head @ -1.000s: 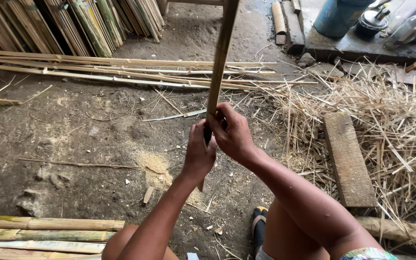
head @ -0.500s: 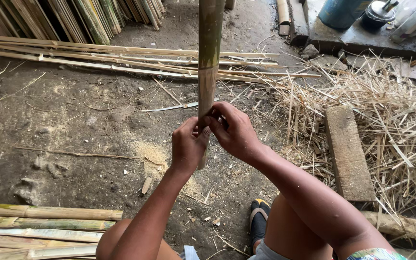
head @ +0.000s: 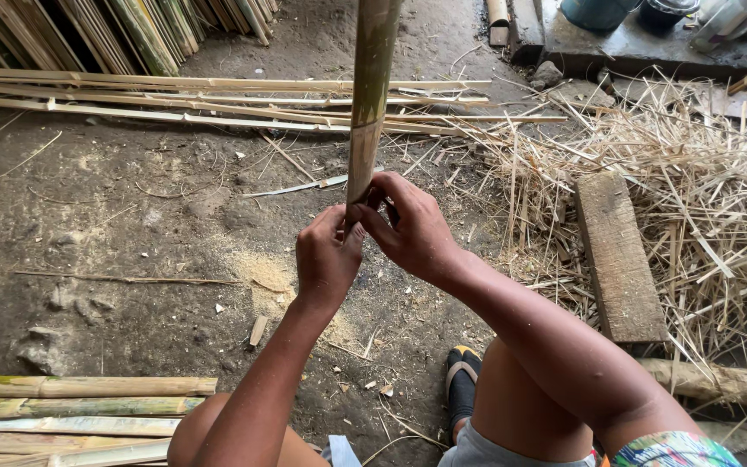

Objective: The person cuts bamboo strips into shorter pieces using a hand saw and a hammer. They then gather the cut pieces and place them in a pile. Finally, they retrieve a hammer and nails from a bag.

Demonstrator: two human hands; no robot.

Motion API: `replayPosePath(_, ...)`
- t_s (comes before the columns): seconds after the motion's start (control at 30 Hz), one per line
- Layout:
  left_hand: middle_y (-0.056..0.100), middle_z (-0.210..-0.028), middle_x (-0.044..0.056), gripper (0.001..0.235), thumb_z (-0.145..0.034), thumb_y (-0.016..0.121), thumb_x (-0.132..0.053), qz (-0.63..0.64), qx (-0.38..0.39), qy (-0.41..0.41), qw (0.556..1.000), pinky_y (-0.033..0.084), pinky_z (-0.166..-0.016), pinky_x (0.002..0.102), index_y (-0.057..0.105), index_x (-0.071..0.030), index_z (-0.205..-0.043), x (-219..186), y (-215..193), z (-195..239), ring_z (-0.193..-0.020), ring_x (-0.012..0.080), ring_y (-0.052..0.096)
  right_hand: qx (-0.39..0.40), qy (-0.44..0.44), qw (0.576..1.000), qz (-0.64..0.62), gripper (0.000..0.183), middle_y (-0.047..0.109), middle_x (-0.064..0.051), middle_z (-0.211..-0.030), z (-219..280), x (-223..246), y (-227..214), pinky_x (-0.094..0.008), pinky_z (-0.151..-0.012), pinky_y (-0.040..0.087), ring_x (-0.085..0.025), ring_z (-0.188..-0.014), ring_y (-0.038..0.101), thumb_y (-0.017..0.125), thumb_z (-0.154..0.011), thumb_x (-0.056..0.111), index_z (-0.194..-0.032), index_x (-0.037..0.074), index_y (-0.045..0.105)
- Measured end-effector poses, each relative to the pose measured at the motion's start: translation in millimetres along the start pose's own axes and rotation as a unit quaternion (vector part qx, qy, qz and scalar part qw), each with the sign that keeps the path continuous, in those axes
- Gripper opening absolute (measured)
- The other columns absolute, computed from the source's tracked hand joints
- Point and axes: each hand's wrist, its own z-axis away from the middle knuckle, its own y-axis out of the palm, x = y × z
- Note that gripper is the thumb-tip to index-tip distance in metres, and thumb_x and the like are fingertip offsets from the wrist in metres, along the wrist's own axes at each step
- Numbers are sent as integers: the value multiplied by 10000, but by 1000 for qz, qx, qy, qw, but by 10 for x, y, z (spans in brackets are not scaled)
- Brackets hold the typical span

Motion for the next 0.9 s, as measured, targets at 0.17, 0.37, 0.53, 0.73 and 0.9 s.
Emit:
replayPosePath(0.17, 744, -904, 109, 96, -943, 688, -70, 12, -2, 16, 1000, 666, -660, 307, 695, 8, -999, -10, 0, 11, -740, 200, 768, 8, -10, 1000, -4, 246, 691, -76, -972, -8, 0, 0, -304, -677, 590, -159, -807, 710, 714, -992, 165, -1161, 32, 593)
replayPosePath(0.37, 737, -885, 100, 105, -938, 707, -100, 3, 7, 5, 1000, 647, -653, 327, 689, -6, -980, -90, -48, 25, -733, 200, 760, 1, -26, 1000, -6, 274, 687, -89, -983, 11, 14, -25, -327, -702, 589, -186, -831, 714, 708, -980, 153, -1187, 17, 591)
replayPosePath(0.53, 733, -890, 102, 107, -936, 708, -101, 2, 3, 21, 1000, 645, -656, 331, 680, -7, -979, -115, -73, 31, -751, 205, 762, 12, -20, 1000, 6, 234, 685, -82, -968, 15, -21, -1, -324, -688, 590, -182, -816, 709, 708, -988, 152, -1151, 30, 593)
replayPosePath(0.73, 725, -873, 97, 119, -952, 712, -120, 1, 9, 16, 1000, 644, -656, 334, 674, -8, -961, -121, -79, 31, -752, 206, 761, 8, -30, 999, 8, 233, 685, -81, -975, 22, -40, 8, -327, -699, 592, -188, -832, 712, 709, -988, 143, -1155, 31, 591)
replayPosePath(0.9, 723, -863, 101, 109, -925, 710, -103, -9, -4, 33, 999, 633, -653, 344, 679, -5, -961, -126, -85, 46, -737, 210, 757, -3, -45, 999, 8, 277, 690, -92, -1002, 28, -20, 0, -356, -752, 595, -216, -877, 722, 716, -972, 130, -1192, 24, 585)
